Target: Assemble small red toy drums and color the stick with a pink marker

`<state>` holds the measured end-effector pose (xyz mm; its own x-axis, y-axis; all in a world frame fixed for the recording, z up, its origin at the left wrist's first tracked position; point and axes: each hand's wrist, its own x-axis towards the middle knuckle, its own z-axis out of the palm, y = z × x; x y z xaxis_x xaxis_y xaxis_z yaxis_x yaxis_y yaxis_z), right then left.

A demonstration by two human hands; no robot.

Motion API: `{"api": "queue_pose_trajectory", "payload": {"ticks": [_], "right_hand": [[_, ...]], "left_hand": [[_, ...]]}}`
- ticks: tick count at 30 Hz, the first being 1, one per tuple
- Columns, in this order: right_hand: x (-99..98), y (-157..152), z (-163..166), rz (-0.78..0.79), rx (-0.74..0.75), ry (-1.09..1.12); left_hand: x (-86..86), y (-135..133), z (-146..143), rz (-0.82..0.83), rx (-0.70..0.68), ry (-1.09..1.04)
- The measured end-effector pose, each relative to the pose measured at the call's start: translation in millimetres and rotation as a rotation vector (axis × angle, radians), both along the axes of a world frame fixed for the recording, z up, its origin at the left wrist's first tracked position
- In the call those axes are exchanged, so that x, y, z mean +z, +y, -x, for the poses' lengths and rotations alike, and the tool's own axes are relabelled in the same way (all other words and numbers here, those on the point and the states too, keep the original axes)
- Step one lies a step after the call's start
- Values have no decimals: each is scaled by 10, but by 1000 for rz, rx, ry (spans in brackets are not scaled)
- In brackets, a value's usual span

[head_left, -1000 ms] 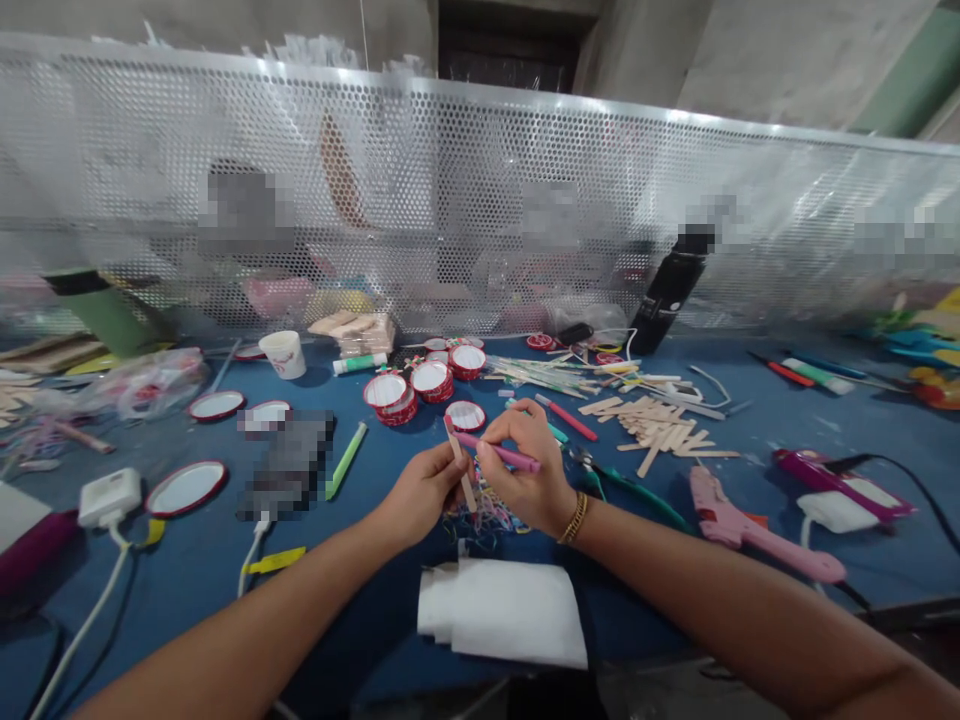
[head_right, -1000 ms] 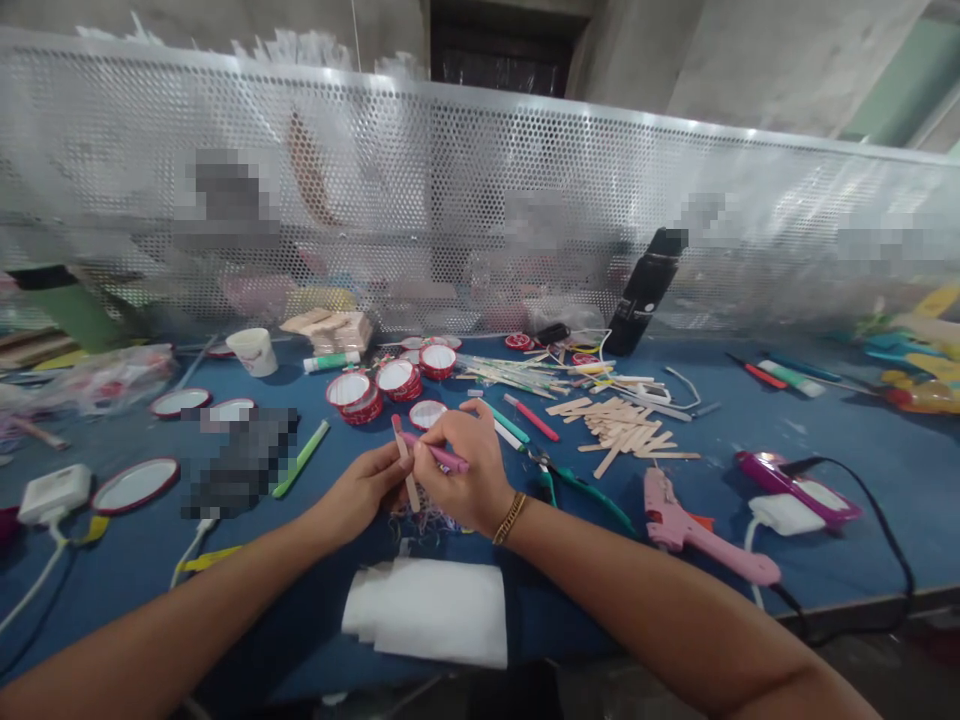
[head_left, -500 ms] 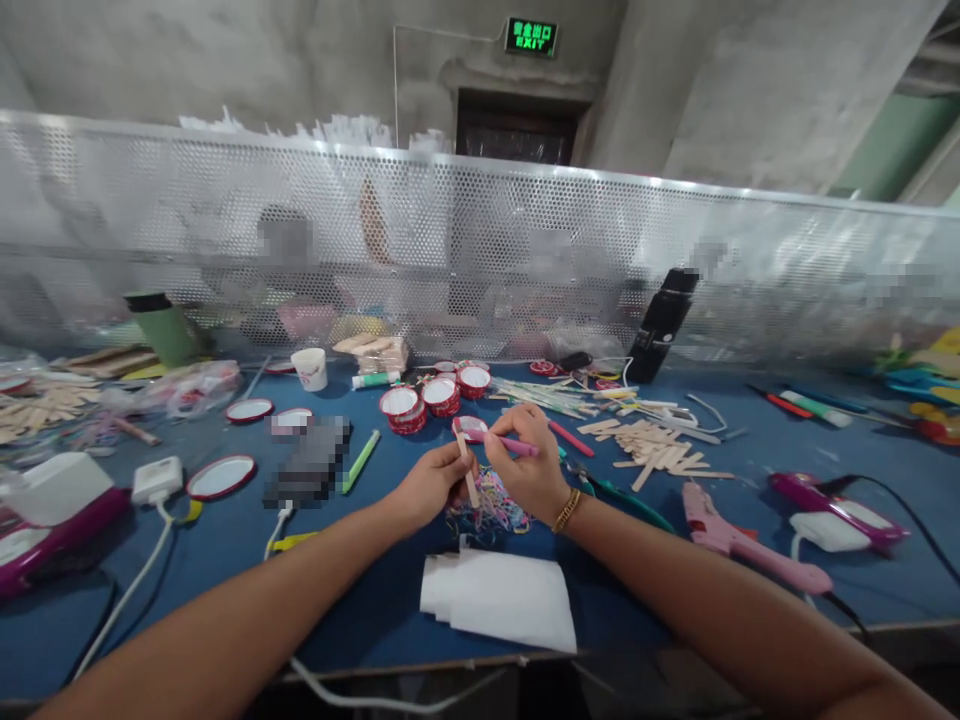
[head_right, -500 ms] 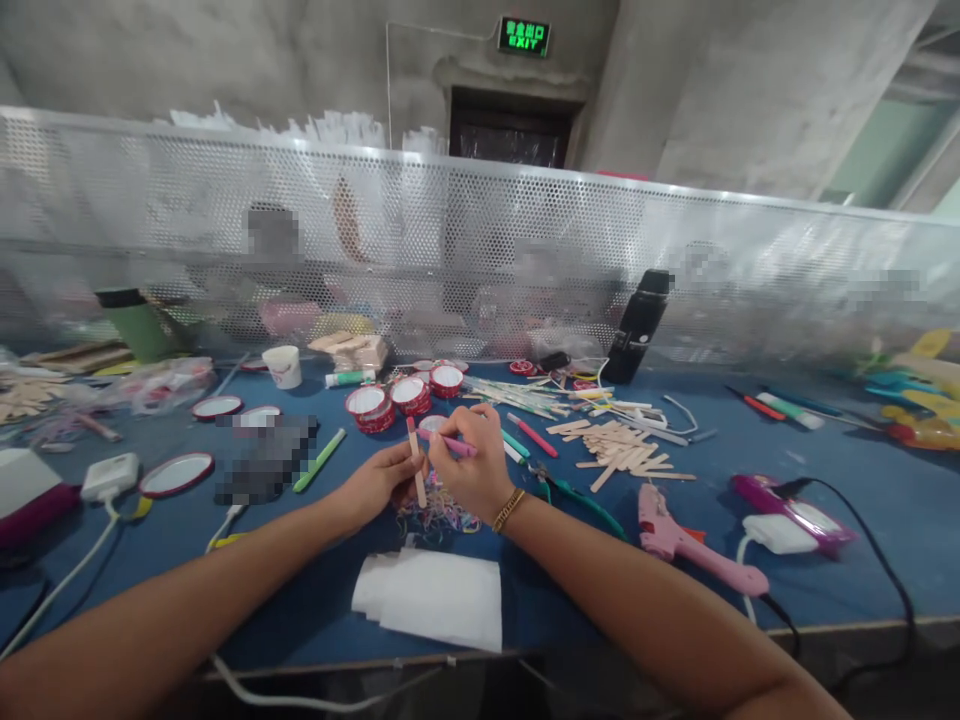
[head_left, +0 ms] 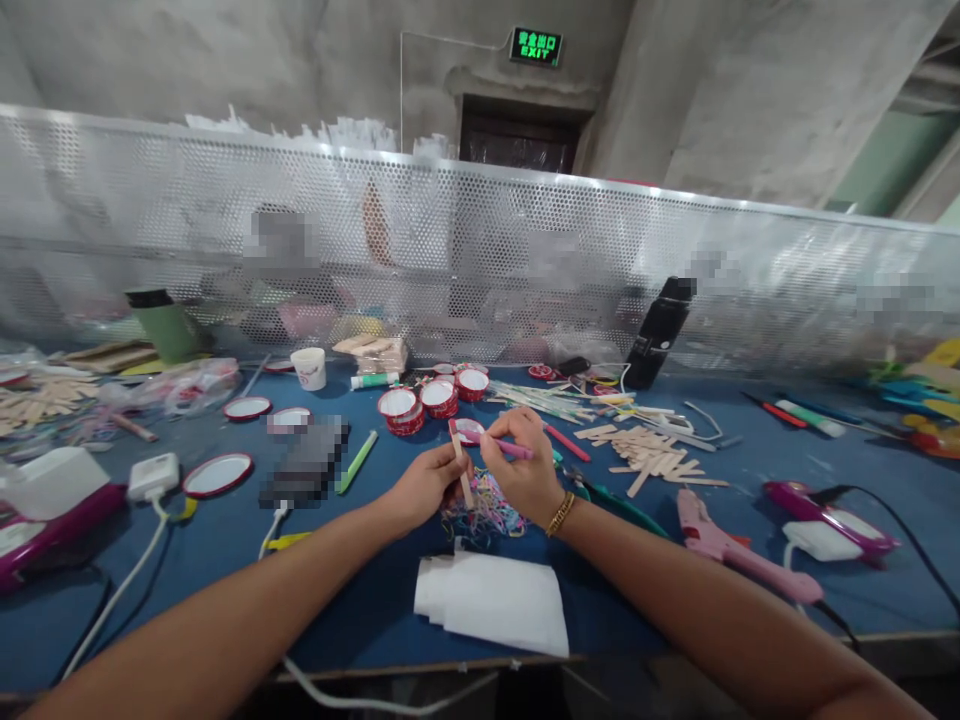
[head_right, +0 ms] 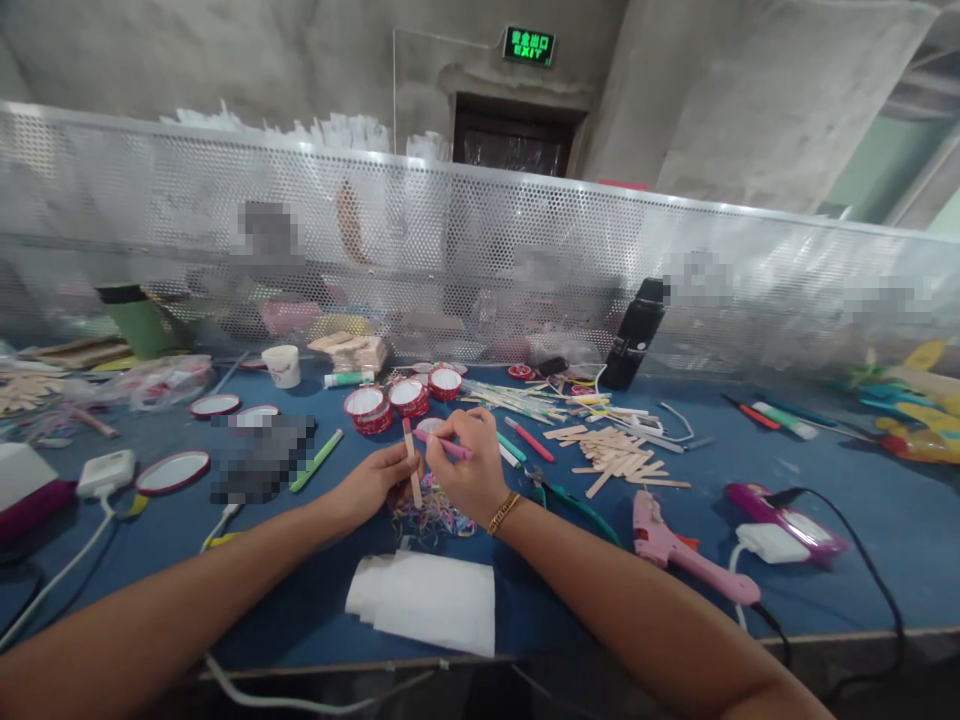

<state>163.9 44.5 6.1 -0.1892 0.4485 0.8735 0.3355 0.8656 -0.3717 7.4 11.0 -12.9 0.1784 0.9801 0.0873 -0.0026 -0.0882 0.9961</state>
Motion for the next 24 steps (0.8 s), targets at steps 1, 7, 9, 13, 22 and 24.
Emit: {"api": "queue_pose_trajectory", "payload": {"ticks": [1, 7, 9, 13, 22, 24], "right_hand": [[-2, 6, -3, -3, -2, 5], [4, -2, -7, -10, 31, 26], [6, -5, -4, 9, 26, 9], [-6, 14, 0, 27, 18, -1], [3, 6, 2, 8, 26, 23], [10, 3, -1, 16, 30, 24]], "left_hand": [[7, -5, 2, -2, 3, 0], [27, -19, -9, -3, -11, -8], [15, -15, -16, 8, -20, -4], [-11, -4, -19, 37, -16, 1], [-39, -9, -42, 57, -40, -9], [-35, -17, -46, 58, -38, -8]]}}
